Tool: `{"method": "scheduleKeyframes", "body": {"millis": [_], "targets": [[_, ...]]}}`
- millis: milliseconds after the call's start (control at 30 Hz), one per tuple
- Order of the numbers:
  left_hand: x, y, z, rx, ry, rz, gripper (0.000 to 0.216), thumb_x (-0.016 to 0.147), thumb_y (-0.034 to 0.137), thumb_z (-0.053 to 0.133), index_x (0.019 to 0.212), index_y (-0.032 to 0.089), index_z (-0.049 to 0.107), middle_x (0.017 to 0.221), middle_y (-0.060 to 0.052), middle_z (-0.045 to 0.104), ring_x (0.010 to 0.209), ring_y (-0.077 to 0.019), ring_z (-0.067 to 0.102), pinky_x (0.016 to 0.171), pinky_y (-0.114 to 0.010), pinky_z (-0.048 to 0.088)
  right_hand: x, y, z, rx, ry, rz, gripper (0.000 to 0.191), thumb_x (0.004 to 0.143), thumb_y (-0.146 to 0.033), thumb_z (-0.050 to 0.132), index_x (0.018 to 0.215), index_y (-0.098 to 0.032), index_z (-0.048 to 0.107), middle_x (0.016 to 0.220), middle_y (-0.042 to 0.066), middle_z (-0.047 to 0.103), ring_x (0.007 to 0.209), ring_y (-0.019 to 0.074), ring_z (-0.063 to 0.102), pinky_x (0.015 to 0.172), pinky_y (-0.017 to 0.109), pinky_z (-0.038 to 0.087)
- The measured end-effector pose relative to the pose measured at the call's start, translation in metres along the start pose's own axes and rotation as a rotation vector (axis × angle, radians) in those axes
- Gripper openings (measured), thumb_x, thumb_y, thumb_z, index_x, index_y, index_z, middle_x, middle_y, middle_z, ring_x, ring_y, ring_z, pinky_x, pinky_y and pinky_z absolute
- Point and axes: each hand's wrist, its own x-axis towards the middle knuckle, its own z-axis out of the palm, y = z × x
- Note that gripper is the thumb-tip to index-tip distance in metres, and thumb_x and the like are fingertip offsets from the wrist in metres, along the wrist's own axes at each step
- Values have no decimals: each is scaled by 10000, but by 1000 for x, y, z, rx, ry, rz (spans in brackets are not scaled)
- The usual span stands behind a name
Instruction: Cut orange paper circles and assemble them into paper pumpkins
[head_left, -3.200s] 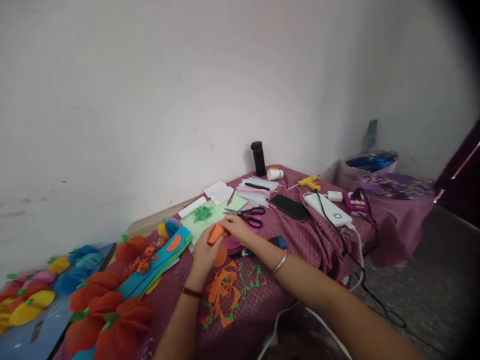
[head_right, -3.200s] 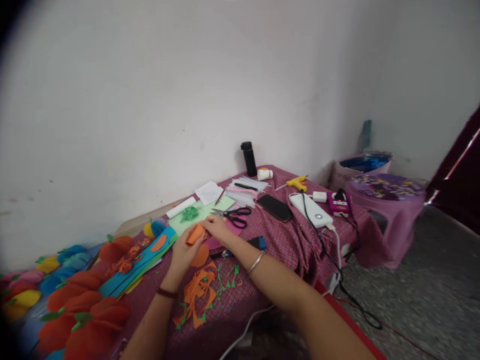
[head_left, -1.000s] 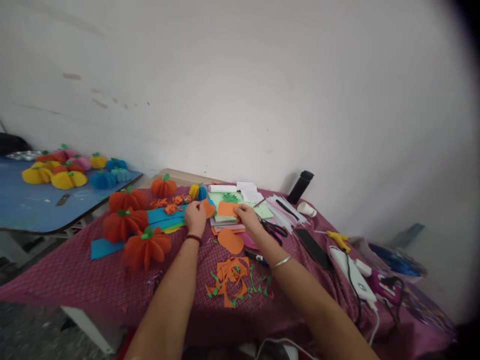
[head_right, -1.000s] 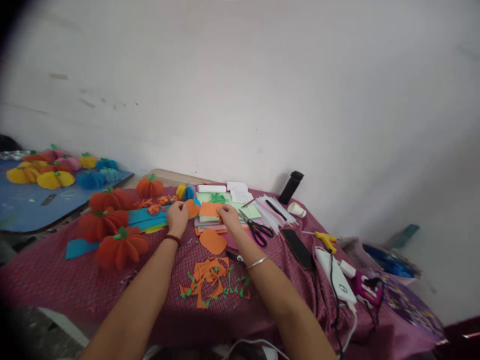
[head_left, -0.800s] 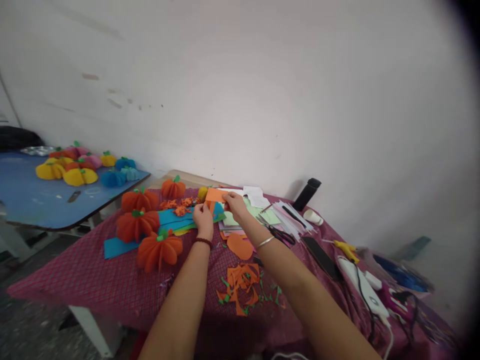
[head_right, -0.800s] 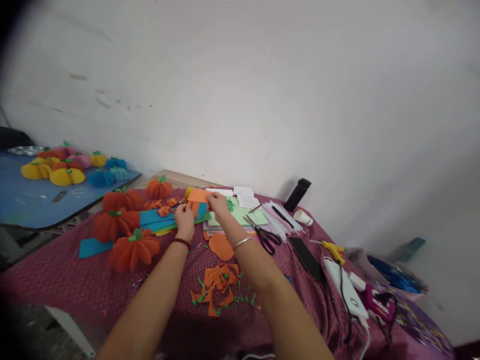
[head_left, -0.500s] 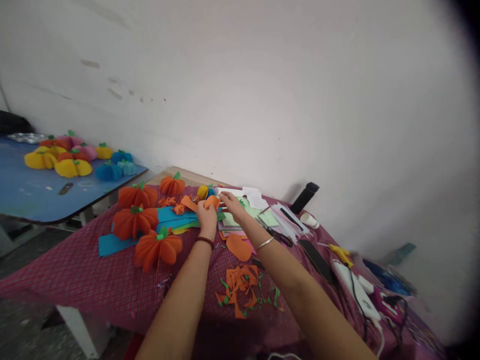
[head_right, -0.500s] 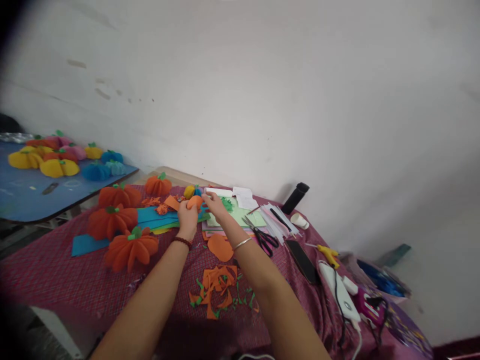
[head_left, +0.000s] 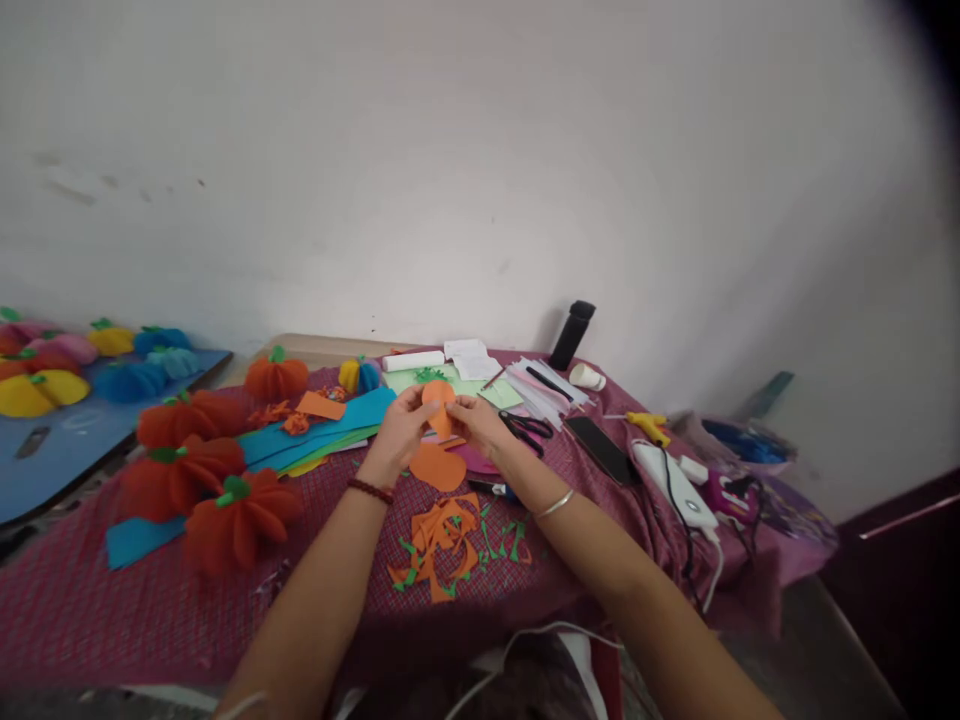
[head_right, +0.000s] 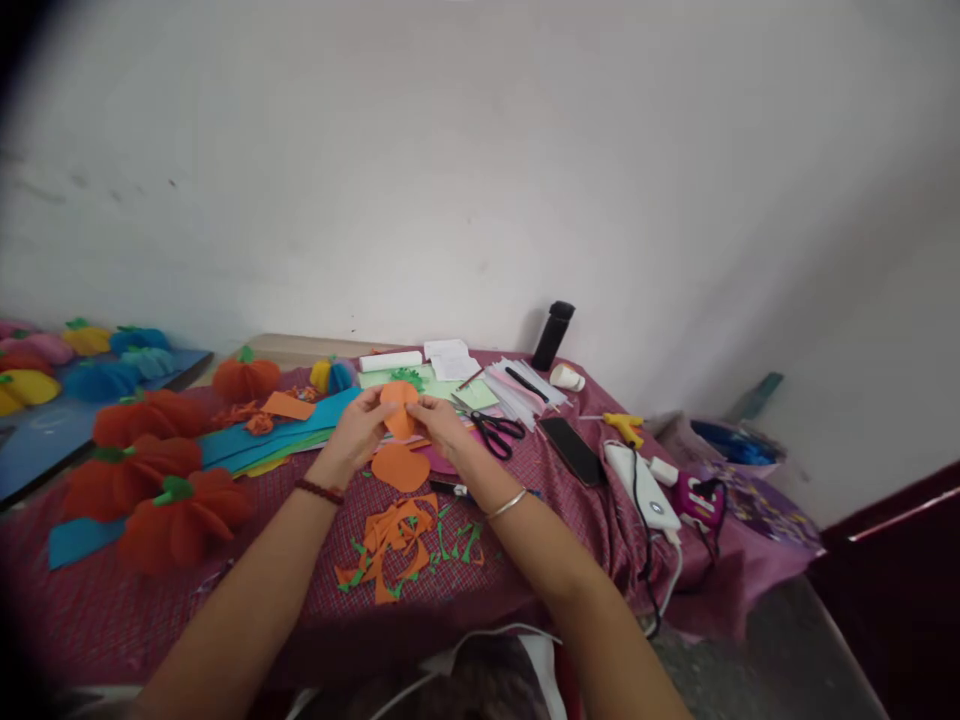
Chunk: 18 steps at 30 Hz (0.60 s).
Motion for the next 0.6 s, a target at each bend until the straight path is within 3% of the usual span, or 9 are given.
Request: {"method": "scheduleKeyframes", "body": {"millis": [67, 133, 200, 300, 400, 467, 600], "targets": [[-7, 12, 1, -123, -88, -70, 376, 748, 394, 622, 1035, 154, 588, 918, -83, 657, 792, -171, 624, 742, -308, 507, -10, 0, -10, 56, -14, 10, 363, 604, -407, 779, 725, -178, 525, 627, -35, 600, 538, 108, 563, 560, 255, 491], [-11, 19, -3, -62, -104, -114, 403, 779, 475, 576, 1026, 158, 595, 885, -80, 653, 755, -165, 617, 726, -313, 504, -16, 1, -24, 80, 16, -5, 406, 579, -433, 802, 714, -176, 518, 642, -31, 609, 560, 104, 573, 579, 247, 492], [-10, 20, -11, 216, -67, -130, 425, 746, 508, 600, 974, 150, 609, 829, -71, 646, 701, -168, 599, 682, -312, 492, -18, 4, -40, 59, 79, -21, 422, 552, -440, 815, 686, -170, 520, 629, -35, 602, 570, 98, 570, 580, 233, 484], [-5, 8, -21, 884, -57, -88, 416, 647, 469, 699, 902, 145, 641, 776, -66, 634, 725, -204, 586, 687, -317, 464, -17, 9, -62, -34, 171, -46, 410, 546, -436, 807, 633, -168, 509, 579, -51, 566, 537, 90, 534, 534, 221, 467], [-4, -5, -25, 1346, -251, -57, 395, 592, 417, 746, 885, 164, 667, 829, -74, 633, 817, -238, 579, 742, -324, 440, -14, 11, -74, -98, 210, -92, 354, 588, -401, 771, 627, -176, 500, 553, -60, 543, 502, 87, 506, 495, 217, 455], [-6, -9, -25, 1466, -358, -53, 363, 557, 377, 765, 843, 180, 662, 848, -64, 621, 828, -236, 566, 739, -317, 427, -14, 10, -75, -117, 211, -99, 291, 614, -354, 740, 643, -180, 508, 548, -58, 539, 492, 92, 505, 478, 217, 445], [-8, -9, -24, 1445, -393, -68, 174, 567, 245, 694, 606, 187, 534, 688, -4, 546, 662, -171, 510, 594, -275, 378, -16, 6, -70, -154, 216, -167, 140, 651, -268, 653, 667, -176, 548, 579, -49, 541, 513, 87, 487, 481, 194, 401]]}}
